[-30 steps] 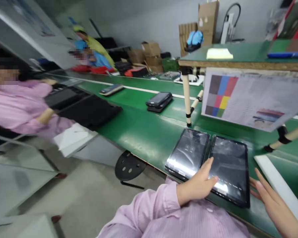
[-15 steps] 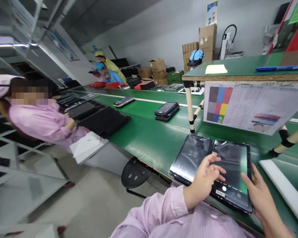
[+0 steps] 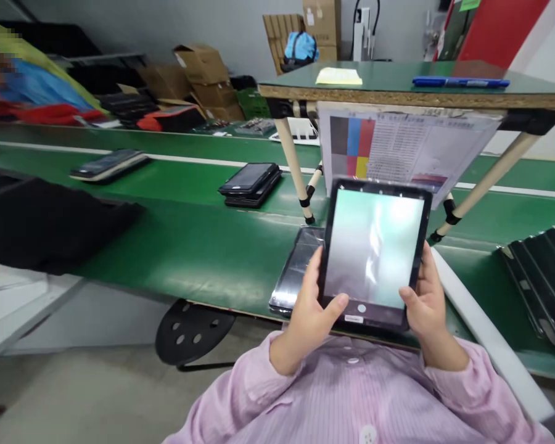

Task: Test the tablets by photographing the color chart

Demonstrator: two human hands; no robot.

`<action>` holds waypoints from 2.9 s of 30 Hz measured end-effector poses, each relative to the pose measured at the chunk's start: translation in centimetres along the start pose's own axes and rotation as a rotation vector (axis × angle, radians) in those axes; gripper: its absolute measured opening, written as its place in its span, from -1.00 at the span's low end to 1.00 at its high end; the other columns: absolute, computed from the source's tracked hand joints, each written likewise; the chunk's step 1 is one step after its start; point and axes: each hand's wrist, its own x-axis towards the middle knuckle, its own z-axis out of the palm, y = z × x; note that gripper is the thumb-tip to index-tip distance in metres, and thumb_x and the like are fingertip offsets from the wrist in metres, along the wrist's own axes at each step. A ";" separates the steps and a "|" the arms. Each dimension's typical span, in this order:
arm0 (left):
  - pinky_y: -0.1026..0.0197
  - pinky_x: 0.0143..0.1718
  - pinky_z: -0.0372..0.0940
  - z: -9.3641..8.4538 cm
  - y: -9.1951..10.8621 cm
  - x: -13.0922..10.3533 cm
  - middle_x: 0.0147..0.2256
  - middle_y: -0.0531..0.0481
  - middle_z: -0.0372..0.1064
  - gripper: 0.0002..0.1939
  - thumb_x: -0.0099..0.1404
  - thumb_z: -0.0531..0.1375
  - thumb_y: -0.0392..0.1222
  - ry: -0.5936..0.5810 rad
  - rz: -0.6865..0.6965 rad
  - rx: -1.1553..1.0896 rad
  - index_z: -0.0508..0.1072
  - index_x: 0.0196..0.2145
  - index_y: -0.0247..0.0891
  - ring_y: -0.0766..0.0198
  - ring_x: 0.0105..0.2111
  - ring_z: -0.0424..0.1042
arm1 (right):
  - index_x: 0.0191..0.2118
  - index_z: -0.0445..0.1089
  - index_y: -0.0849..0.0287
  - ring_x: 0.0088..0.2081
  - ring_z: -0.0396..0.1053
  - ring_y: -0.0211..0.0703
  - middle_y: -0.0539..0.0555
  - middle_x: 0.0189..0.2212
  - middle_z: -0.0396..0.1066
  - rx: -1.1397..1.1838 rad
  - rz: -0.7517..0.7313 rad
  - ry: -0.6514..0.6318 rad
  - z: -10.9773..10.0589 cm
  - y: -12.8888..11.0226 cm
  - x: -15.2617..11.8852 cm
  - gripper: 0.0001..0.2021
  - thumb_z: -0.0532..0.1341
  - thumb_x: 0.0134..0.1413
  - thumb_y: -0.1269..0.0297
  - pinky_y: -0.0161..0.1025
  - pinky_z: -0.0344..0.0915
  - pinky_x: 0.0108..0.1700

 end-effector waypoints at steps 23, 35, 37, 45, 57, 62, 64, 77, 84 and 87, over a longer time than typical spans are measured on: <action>-0.47 0.51 -0.20 0.4 -0.7 1.6 0.56 -0.43 -0.36 0.47 -0.09 0.61 0.24 0.147 0.181 0.390 -0.13 0.52 -0.20 -0.44 0.56 -0.48 | 0.31 0.43 -0.03 0.45 0.25 0.10 0.05 0.25 0.51 0.102 0.143 -0.190 1.6 0.2 5.1 -0.15 -0.05 0.24 -0.54 0.21 0.26 0.48; -0.33 0.49 0.01 -0.6 -2.0 1.9 0.52 -0.36 -0.07 0.26 0.09 0.47 0.41 0.146 0.311 0.291 -0.01 0.51 -0.13 -0.32 0.52 -0.02 | 0.14 0.54 -0.05 0.44 0.27 0.12 0.01 0.17 0.57 0.268 0.226 -0.119 2.9 -1.4 4.3 -0.25 0.15 0.14 -0.54 0.20 0.28 0.48; -0.24 0.43 0.19 -1.1 -1.6 2.1 0.38 -0.21 0.28 -0.13 0.32 0.30 0.39 0.147 0.244 -0.023 0.23 0.42 -0.02 -0.17 0.40 0.29 | 0.24 0.47 -0.03 0.46 0.24 0.13 0.04 0.26 0.51 0.244 0.208 -0.141 2.9 -1.7 3.9 -0.19 0.11 0.16 -0.55 0.22 0.25 0.49; 0.20 0.16 0.50 -1.3 -0.3 2.4 0.23 0.15 0.54 -0.46 0.26 0.49 0.02 0.187 -0.162 -0.540 0.56 0.18 0.20 0.19 0.19 0.55 | 0.60 -0.34 -0.24 0.60 -0.18 0.02 -0.21 0.60 -0.20 -0.227 -0.265 -0.366 1.2 -6.3 3.5 -0.18 -0.14 0.40 -0.40 0.16 -0.07 0.62; 0.15 0.21 0.47 1.5 -0.9 0.9 0.23 0.14 0.54 -0.49 0.22 0.51 0.01 0.211 -0.374 -0.532 0.61 0.12 0.20 0.16 0.22 0.52 | 0.58 -0.10 -0.19 0.59 -0.15 0.02 -0.14 0.58 -0.10 -0.407 -0.244 -0.227 -2.0 -5.6 5.2 -0.30 -0.01 0.48 -0.23 0.12 -0.11 0.62; 0.09 0.17 0.49 3.5 -1.3 1.6 0.13 0.04 0.62 -0.52 0.37 0.35 -0.17 0.212 -0.712 -0.521 0.56 0.22 0.06 0.18 0.07 0.61 | 0.55 -0.01 -0.01 0.50 0.16 0.06 0.12 0.50 0.16 -0.018 0.157 -0.029 -3.5 1.2 5.1 -0.15 -0.13 0.37 -0.42 0.24 0.13 0.53; 0.05 0.19 0.48 4.4 -1.8 2.1 0.11 -0.01 0.62 -0.50 0.43 0.27 -0.23 0.217 -0.821 -0.493 0.51 0.28 -0.01 0.17 0.05 0.61 | 0.56 -0.07 0.02 0.52 0.12 0.07 0.17 0.49 0.17 -0.112 0.309 0.031 -4.4 3.6 4.9 -0.10 -0.13 0.34 -0.46 0.30 0.04 0.54; -0.18 0.40 0.20 -2.8 -0.9 -0.8 0.30 -0.09 0.38 -0.54 0.53 0.14 -0.03 -0.011 -0.108 0.458 0.42 0.34 0.04 0.03 0.31 0.33 | 0.12 0.61 -0.24 0.57 -0.20 0.41 -0.12 0.55 0.04 -1.146 -0.102 -0.533 -3.3 1.0 2.3 -0.53 -0.06 0.54 -0.06 0.55 -0.16 0.45; -0.43 0.17 0.17 -6.2 -2.0 1.8 0.09 -0.35 0.32 -0.62 0.48 0.13 -0.20 0.060 0.007 1.179 0.66 0.11 -0.08 -0.25 0.14 0.22 | 0.14 0.60 -0.22 0.53 -0.09 0.43 -0.15 0.54 0.04 -0.880 -0.128 -0.353 -4.2 0.9 2.0 -0.49 -0.04 0.47 -0.19 0.54 -0.24 0.49; -0.46 0.09 0.15 -6.1 -2.5 2.1 0.09 -0.40 0.29 -0.59 0.46 0.14 -0.17 -0.010 -0.072 1.253 0.63 0.17 -0.12 -0.32 0.11 0.18 | 0.11 0.62 -0.19 0.53 -0.05 0.41 -0.11 0.50 0.15 -0.919 -0.086 -0.280 -4.8 0.1 1.5 -0.50 0.00 0.46 -0.19 0.50 -0.22 0.50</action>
